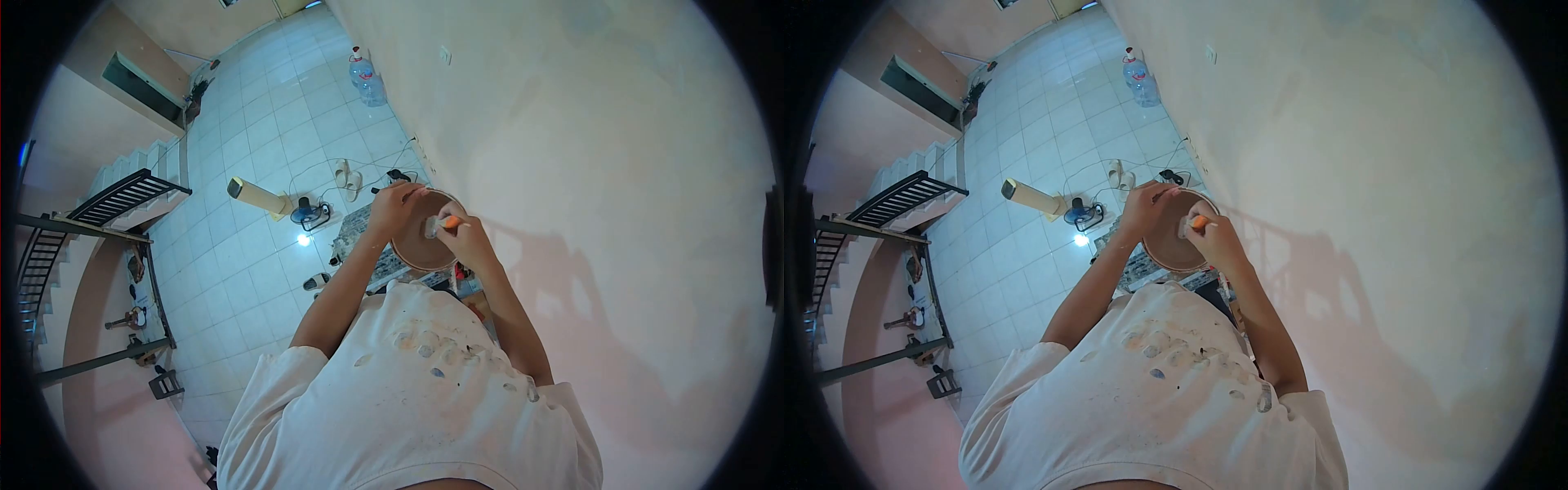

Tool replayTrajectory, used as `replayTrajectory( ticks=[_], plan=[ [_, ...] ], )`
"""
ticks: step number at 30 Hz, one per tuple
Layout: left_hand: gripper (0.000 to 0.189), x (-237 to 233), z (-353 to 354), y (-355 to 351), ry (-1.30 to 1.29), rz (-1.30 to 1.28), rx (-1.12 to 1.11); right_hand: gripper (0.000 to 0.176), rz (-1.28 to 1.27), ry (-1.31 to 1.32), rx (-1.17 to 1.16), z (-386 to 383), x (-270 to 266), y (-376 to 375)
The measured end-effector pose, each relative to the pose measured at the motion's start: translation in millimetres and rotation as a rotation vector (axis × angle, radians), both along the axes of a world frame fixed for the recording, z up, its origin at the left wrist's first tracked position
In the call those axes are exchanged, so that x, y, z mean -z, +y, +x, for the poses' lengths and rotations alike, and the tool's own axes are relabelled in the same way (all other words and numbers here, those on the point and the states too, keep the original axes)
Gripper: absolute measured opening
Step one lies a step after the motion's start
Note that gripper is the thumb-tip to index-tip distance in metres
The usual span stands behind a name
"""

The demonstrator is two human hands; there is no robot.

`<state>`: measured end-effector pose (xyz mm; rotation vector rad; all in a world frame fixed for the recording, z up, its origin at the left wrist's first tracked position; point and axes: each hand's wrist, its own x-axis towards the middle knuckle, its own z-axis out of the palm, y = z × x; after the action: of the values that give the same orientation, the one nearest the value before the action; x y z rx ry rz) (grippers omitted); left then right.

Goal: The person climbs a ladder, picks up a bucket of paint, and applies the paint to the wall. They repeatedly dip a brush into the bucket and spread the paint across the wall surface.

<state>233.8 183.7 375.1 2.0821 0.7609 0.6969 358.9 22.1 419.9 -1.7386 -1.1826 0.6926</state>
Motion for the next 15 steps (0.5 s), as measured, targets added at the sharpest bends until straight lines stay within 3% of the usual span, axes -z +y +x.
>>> replayTrajectory(
  ticks=[7,14,15],
  plan=[
    [0.024,-4.4,-1.3,0.6,0.031,0.015,0.003,0.023,-0.114,-0.21,-0.106,-10.5,18.7,29.7],
    [0.024,-3.2,-0.5,0.2,-0.021,-0.01,0.014,0.021,-0.113,-0.189,-0.071,-5.3,8.2,20.5],
    [0.024,-0.7,-0.7,0.2,-0.027,-0.004,0.012,0.019,-0.072,-0.078,-0.019,-0.3,3.0,14.4]
  ],
)
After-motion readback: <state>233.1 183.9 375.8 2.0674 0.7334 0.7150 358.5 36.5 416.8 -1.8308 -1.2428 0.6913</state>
